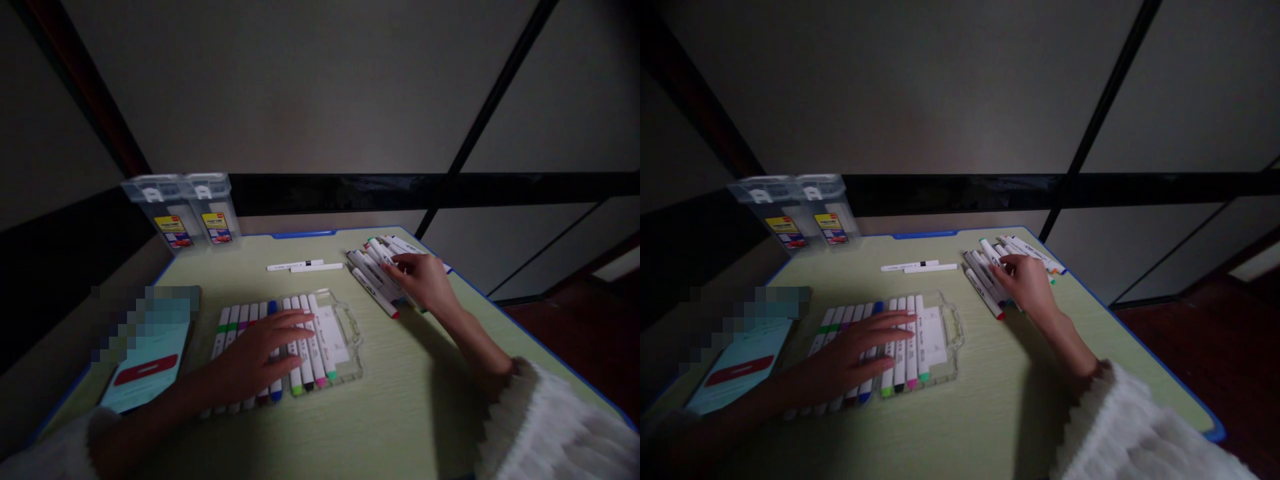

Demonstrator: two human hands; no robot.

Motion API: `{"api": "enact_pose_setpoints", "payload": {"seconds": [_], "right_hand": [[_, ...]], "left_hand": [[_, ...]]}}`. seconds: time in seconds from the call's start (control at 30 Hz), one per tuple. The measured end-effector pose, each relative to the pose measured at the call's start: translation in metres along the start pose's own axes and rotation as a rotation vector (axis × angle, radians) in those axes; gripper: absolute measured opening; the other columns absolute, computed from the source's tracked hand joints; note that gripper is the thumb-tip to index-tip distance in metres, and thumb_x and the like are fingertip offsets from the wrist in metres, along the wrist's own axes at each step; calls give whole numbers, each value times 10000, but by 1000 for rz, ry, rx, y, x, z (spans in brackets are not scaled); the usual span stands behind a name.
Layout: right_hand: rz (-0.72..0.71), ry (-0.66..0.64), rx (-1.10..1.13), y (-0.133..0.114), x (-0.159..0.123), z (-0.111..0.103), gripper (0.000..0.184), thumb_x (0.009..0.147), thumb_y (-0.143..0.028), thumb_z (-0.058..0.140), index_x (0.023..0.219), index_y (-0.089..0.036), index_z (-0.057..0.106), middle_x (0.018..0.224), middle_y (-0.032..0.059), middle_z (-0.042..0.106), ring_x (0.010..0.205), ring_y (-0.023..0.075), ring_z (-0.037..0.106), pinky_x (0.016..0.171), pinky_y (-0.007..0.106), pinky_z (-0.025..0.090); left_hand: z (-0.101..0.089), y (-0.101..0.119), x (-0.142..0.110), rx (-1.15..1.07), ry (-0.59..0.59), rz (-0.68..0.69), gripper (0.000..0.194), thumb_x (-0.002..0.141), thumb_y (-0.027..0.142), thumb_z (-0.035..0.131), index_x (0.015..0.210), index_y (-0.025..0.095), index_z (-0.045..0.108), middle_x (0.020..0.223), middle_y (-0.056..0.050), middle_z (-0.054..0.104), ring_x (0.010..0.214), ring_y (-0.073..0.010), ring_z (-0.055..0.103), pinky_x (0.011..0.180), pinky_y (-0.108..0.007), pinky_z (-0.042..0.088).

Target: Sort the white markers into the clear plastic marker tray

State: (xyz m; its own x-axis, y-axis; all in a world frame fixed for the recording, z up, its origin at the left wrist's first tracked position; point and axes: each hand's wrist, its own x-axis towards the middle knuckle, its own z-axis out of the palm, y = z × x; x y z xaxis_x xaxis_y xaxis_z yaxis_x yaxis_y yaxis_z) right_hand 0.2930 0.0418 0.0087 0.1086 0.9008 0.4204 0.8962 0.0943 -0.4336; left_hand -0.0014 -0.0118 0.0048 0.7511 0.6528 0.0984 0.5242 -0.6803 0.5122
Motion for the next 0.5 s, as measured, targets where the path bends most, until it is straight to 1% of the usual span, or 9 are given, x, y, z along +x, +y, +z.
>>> {"api": "enact_pose_setpoints", "payload": {"seconds": [0.07,0.13,0.3,0.4,0.5], "right_hand": [[-62,-50,-144,0,1,3,283,724,-360,500,721,-125,658,570,54,606,503,155,514,485,250,305],[-96,-85,-241,-1,1,6,262,733,-351,486,703,-142,643,600,66,625,541,169,538,507,253,310],[-122,-108,-420,-5,-2,9,231,746,-337,467,755,-163,619,677,83,652,626,205,572,548,272,306],[-122,-134,-478,-6,-4,9,234,750,-343,461,757,-168,615,704,88,656,645,215,578,550,281,295],[-128,-144,-479,-7,-4,9,228,750,-335,462,777,-171,617,726,85,656,661,216,580,548,280,293]], "left_hand": [[0,0,0,0,4,0,311,814,234,474,1123,235,512,1306,-20,425,1199,-181,356,988,-367,313],[-1,2,0,-3,6,-2,308,814,236,474,1119,241,514,1300,-18,433,1197,-183,360,985,-371,317],[-2,3,1,-1,-3,-8,303,813,224,477,1113,221,522,1294,-29,441,1198,-185,358,983,-369,318],[-1,1,1,-7,12,9,304,815,237,475,1116,233,517,1294,-25,441,1196,-185,361,981,-374,319],[0,0,0,-13,11,10,305,814,238,477,1116,236,517,1300,-21,433,1197,-184,360,984,-374,317]]}}
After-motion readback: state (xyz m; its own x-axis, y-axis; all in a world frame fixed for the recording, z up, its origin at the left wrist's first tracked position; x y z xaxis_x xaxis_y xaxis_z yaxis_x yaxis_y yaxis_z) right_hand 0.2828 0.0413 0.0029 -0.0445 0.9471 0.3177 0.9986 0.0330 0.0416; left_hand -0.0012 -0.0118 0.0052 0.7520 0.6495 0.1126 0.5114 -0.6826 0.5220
